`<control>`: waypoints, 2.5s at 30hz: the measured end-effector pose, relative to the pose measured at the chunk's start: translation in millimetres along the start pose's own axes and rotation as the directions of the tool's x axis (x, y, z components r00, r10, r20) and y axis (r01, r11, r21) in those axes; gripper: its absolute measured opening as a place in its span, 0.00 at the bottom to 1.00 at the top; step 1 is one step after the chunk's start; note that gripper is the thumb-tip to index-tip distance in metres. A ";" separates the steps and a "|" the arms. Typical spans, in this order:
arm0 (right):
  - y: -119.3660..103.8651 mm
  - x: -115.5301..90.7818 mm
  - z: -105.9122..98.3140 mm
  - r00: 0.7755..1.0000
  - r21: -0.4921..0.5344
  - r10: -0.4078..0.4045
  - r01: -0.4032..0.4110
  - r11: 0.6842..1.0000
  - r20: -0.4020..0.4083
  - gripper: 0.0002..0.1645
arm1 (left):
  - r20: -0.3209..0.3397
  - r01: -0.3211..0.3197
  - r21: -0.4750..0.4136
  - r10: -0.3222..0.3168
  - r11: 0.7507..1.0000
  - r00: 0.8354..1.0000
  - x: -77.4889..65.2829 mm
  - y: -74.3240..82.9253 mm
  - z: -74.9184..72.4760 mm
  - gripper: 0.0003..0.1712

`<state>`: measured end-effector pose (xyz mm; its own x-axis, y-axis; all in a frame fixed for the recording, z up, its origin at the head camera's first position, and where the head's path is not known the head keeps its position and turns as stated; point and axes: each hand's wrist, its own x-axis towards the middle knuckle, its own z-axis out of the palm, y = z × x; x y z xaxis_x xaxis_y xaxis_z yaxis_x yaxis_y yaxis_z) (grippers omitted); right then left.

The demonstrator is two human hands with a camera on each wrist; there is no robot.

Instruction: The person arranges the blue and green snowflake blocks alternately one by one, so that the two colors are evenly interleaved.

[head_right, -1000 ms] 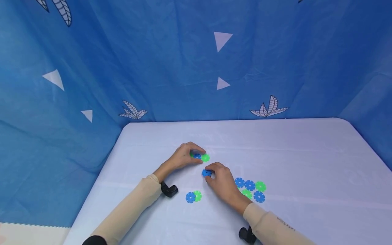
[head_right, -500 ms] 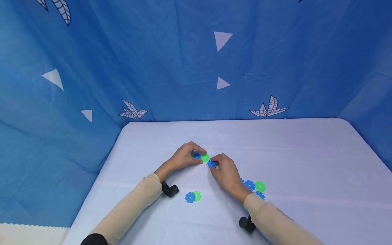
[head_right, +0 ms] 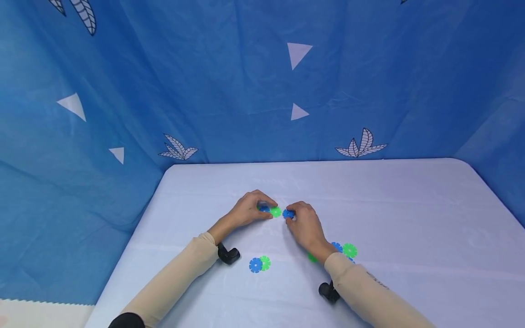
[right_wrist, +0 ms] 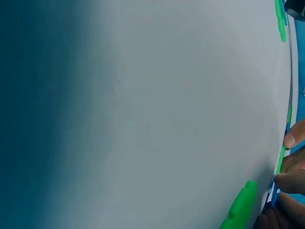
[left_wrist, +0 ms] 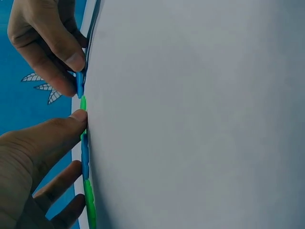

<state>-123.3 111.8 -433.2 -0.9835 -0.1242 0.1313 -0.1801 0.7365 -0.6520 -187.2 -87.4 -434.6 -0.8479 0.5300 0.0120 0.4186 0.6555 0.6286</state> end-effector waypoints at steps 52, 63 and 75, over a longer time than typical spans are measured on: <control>0.4 -10.0 -2.2 0.998 0.078 -0.030 0.035 0.996 -0.063 0.19 | 0.007 0.032 0.003 -0.032 0.999 0.999 -0.2 2.0 0.6 0.17; -12.1 -42.4 8.2 0.973 0.174 -0.199 0.177 0.969 0.117 0.18 | 0.004 0.032 0.013 -0.032 0.999 0.999 -0.5 1.1 0.7 0.18; -16.6 -60.7 10.6 0.864 0.175 -0.339 0.294 0.940 0.371 0.23 | 0.011 0.021 0.008 -0.021 1.000 1.000 -0.9 3.7 1.0 0.17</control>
<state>-60.8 100.0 -438.2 -0.7948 -0.6042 0.0576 -0.4608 0.5390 -0.7051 -184.6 -84.9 -433.0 -0.8529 0.5220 -0.0093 0.4036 0.6706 0.6223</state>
